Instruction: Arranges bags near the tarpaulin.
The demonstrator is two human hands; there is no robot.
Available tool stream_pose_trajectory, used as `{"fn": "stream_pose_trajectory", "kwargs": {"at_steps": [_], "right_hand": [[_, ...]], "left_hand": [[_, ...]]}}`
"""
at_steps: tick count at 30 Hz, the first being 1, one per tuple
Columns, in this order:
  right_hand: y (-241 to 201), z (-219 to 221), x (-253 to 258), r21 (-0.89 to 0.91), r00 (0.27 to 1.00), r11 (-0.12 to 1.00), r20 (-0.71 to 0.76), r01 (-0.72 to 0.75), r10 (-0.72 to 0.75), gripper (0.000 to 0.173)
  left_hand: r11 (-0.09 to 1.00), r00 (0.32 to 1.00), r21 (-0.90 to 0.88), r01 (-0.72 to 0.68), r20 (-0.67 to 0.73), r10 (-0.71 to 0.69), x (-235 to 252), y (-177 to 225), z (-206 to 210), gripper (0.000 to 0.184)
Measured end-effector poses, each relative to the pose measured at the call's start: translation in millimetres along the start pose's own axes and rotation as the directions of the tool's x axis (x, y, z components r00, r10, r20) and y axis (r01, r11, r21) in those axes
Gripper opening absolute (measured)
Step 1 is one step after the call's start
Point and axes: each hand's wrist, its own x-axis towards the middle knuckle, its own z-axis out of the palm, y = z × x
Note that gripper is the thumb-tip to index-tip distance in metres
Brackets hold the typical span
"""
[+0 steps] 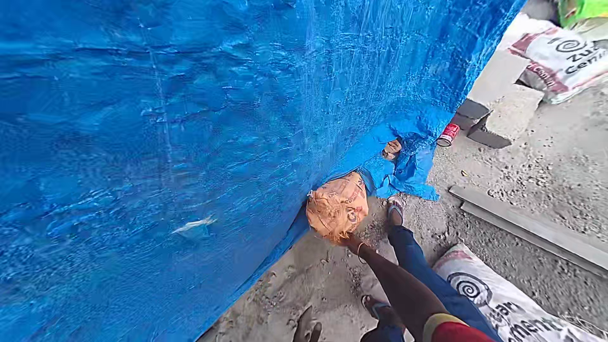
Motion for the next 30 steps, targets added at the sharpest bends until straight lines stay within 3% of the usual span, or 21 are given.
{"fn": "stream_pose_trajectory", "kwargs": {"at_steps": [3, 6, 9, 11, 13, 16, 18, 19, 21, 22, 23, 25, 27, 28, 30], "right_hand": [[-10, -33, 11, -0.227, 0.979, 0.974, 0.195, -0.005, 0.051, 0.048], [-12, -59, 24, -0.366, 0.949, 0.93, 0.301, 0.029, 0.089, 0.048], [-26, -79, 39, -0.268, 0.961, 0.963, 0.258, -0.027, 0.099, 0.047], [-34, -84, 38, 0.02, 0.983, 0.988, 0.099, -0.156, 0.153, 0.048], [-41, -89, 37, 0.386, 0.961, 0.906, -0.131, -0.176, 0.243, 0.049], [-39, -81, 49, 0.702, 0.825, 0.712, -0.406, 0.005, 0.394, 0.046], [-38, -64, 58, 0.795, 0.748, 0.592, -0.471, 0.131, 0.468, 0.044], [-36, -59, 63, 0.821, 0.725, 0.54, -0.485, 0.185, 0.489, 0.044], [-32, -53, 66, 0.826, 0.731, 0.54, -0.469, 0.163, 0.496, 0.046], [-30, -54, 67, 0.805, 0.768, 0.59, -0.416, 0.063, 0.486, 0.049], [-26, -48, 64, 0.766, 0.812, 0.641, -0.34, -0.053, 0.474, 0.05], [-30, -66, 60, 0.604, 0.887, 0.773, -0.228, -0.194, 0.402, 0.049], [-37, -77, 55, 0.447, 0.906, 0.856, -0.193, -0.26, 0.376, 0.049], [-39, -76, 50, 0.401, 0.909, 0.874, -0.191, -0.274, 0.372, 0.048], [-49, -89, 46, 0.36, 0.91, 0.892, -0.202, -0.275, 0.362, 0.048]], "left_hand": [[0.981, 0.985, 0.116, -0.154, -0.055, 0.161, 94, 111, -5, 0.08], [0.914, 0.945, 0.269, -0.303, -0.039, 0.324, 191, 196, 5, 0.101], [0.803, 0.928, 0.478, -0.357, 0.083, 0.364, 261, 271, 25, 0.108], [0.701, 0.901, 0.566, -0.433, 0.25, 0.355, 288, 301, 38, 0.095], [0.516, 0.805, 0.623, -0.588, 0.509, 0.304, 304, 320, 48, 0.085], [0.196, 0.481, 0.452, -0.87, 0.867, 0.133, 312, 323, 59, 0.071], [0.111, 0.354, 0.359, -0.927, 0.933, -0.064, 305, 321, 59, 0.07], [0.109, 0.338, 0.356, -0.928, 0.928, -0.155, 302, 321, 62, 0.065], [0.083, 0.377, 0.406, -0.91, 0.895, -0.24, 299, 320, 64, 0.054], [0.089, 0.433, 0.464, -0.881, 0.868, -0.242, 301, 319, 61, 0.054], [0.124, 0.529, 0.557, -0.821, 0.824, -0.203, 297, 313, 52, 0.057], [0.384, 0.776, 0.694, -0.609, 0.621, 0.108, 287, 316, 46, 0.068], [0.709, 0.88, 0.521, -0.475, 0.262, 0.397, 269, 307, 45, 0.063], [0.843, 0.892, 0.292, -0.451, 0.112, 0.438, 256, 296, 48, 0.055], [0.923, 0.926, -0.073, -0.378, -0.036, 0.376, 242, 300, 61, 0.053]]}}
